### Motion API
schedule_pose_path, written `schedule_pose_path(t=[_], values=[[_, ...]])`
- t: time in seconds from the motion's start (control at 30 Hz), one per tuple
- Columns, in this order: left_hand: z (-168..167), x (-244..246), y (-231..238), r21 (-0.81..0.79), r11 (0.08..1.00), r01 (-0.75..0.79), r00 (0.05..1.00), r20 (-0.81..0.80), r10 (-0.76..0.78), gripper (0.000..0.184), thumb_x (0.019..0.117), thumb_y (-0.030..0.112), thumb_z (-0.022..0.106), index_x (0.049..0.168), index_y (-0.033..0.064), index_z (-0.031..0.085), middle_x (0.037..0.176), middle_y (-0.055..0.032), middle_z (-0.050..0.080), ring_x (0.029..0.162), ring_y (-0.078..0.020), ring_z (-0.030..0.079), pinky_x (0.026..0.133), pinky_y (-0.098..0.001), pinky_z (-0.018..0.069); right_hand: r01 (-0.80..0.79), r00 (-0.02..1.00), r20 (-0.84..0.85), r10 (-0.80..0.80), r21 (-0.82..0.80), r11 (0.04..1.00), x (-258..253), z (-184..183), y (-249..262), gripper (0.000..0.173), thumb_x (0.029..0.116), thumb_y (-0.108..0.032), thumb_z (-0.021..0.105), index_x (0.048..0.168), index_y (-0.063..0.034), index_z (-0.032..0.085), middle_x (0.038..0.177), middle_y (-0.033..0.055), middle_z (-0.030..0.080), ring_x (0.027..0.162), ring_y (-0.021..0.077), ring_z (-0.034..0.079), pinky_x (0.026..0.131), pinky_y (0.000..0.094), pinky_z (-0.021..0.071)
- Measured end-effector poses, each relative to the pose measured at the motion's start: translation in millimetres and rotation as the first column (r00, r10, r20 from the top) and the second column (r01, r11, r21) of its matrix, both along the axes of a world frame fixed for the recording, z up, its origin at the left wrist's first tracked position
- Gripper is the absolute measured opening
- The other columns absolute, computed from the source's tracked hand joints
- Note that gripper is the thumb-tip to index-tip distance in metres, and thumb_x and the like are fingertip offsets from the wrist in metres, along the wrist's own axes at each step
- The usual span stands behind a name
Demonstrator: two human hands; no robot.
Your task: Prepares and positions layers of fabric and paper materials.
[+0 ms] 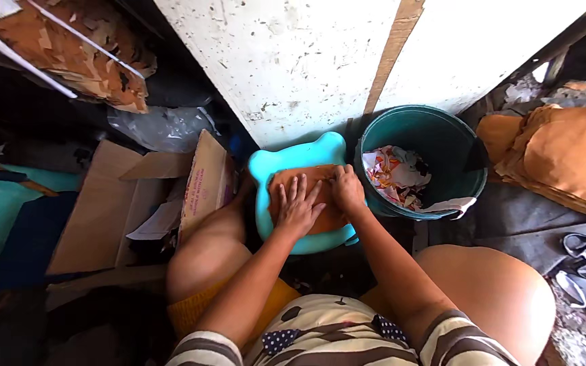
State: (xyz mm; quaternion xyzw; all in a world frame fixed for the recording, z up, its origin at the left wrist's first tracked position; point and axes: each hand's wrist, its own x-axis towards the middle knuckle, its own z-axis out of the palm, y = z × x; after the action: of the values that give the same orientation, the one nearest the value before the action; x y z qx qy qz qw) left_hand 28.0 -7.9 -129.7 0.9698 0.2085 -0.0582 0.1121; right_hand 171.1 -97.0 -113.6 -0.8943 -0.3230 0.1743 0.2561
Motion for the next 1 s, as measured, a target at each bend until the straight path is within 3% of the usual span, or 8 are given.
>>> schedule_pose_path(t=[0.17,0.27,0.37,0.47,0.57,0.67,0.8,1.0], values=[[12,26,-2,0.020,0.989,0.145,0.988,0.053,-0.146,0.062,0.1076,0.050,0.039,0.160,0.0167,0.038,0.170,-0.0111,0.022,0.159,-0.0326,0.010,0.122,-0.0685,0.0006,-0.080,0.992,0.117,0.054,0.231,0.970,22,39,-6,0.029,0.0971,-0.016,0.065,0.121,-0.0008,0.066,0.120,0.0242,0.062,0.110,0.0411,0.064,0.088,0.0556,0.0557],[-8,31,5,0.069,0.974,0.217,0.976,0.010,-0.218,0.065,0.1072,0.058,0.031,0.162,0.0216,0.034,0.170,-0.0111,0.022,0.158,-0.0333,0.011,0.122,-0.0684,0.0028,0.029,0.991,0.112,-0.071,0.342,0.939,74,70,-19,0.027,0.0996,-0.020,0.062,0.118,-0.0005,0.067,0.114,0.0208,0.067,0.105,0.0349,0.067,0.090,0.0523,0.0556],[-19,29,8,0.133,0.963,0.235,0.968,0.052,-0.244,0.067,0.1068,0.059,0.026,0.161,0.0215,0.035,0.169,-0.0124,0.024,0.157,-0.0346,0.016,0.123,-0.0680,0.0067,0.208,0.974,0.036,-0.223,0.235,0.949,139,71,-43,0.029,0.1027,-0.018,0.057,0.123,0.0016,0.064,0.113,0.0239,0.069,0.106,0.0395,0.068,0.093,0.0584,0.0533],[-23,28,9,0.171,0.953,0.249,0.953,0.133,-0.273,0.069,0.1069,0.059,0.024,0.159,0.0176,0.040,0.167,-0.0146,0.030,0.155,-0.0378,0.024,0.120,-0.0707,0.0124,0.402,0.891,-0.227,-0.393,-0.010,0.916,189,34,-65,0.035,0.1044,-0.022,0.056,0.126,0.0049,0.064,0.122,0.0295,0.065,0.116,0.0447,0.063,0.100,0.0633,0.0471],[-25,27,10,0.177,0.955,0.236,0.956,0.133,-0.261,0.069,0.1065,0.060,0.022,0.160,0.0193,0.039,0.166,-0.0144,0.032,0.154,-0.0388,0.026,0.120,-0.0709,0.0138,0.645,0.614,-0.471,-0.633,-0.163,0.747,209,-41,-84,0.042,0.1060,-0.028,0.053,0.128,0.0068,0.058,0.117,0.0260,0.064,0.101,0.0358,0.065,0.087,0.0512,0.0551],[-27,27,11,0.185,0.955,0.230,0.953,0.154,-0.259,0.070,0.1060,0.061,0.021,0.159,0.0201,0.040,0.164,-0.0145,0.035,0.152,-0.0403,0.031,0.118,-0.0719,0.0171,0.632,0.561,-0.428,-0.709,-0.333,0.700,213,-105,-99,0.048,0.1065,-0.024,0.054,0.141,0.0095,0.051,0.146,0.0315,0.050,0.138,0.0417,0.048,0.114,0.0552,0.0398],[-29,27,10,0.214,0.950,0.226,0.948,0.177,-0.265,0.070,0.1057,0.061,0.019,0.158,0.0210,0.042,0.163,-0.0142,0.039,0.150,-0.0403,0.034,0.117,-0.0713,0.0193,0.788,0.313,-0.570,-0.759,-0.291,0.543,212,-123,-88,0.059,0.1030,-0.031,0.063,0.143,0.0089,0.047,0.145,0.0294,0.050,0.134,0.0378,0.051,0.111,0.0515,0.0430],[-27,28,9,0.237,0.944,0.228,0.944,0.186,-0.274,0.070,0.1057,0.061,0.020,0.157,0.0200,0.044,0.162,-0.0147,0.040,0.149,-0.0406,0.036,0.117,-0.0711,0.0205,0.893,0.240,-0.659,-0.713,-0.139,0.429,200,-125,-68,0.063,0.0969,-0.016,0.071,0.147,0.0084,0.041,0.144,0.0304,0.048,0.131,0.0396,0.051,0.106,0.0542,0.0445]])
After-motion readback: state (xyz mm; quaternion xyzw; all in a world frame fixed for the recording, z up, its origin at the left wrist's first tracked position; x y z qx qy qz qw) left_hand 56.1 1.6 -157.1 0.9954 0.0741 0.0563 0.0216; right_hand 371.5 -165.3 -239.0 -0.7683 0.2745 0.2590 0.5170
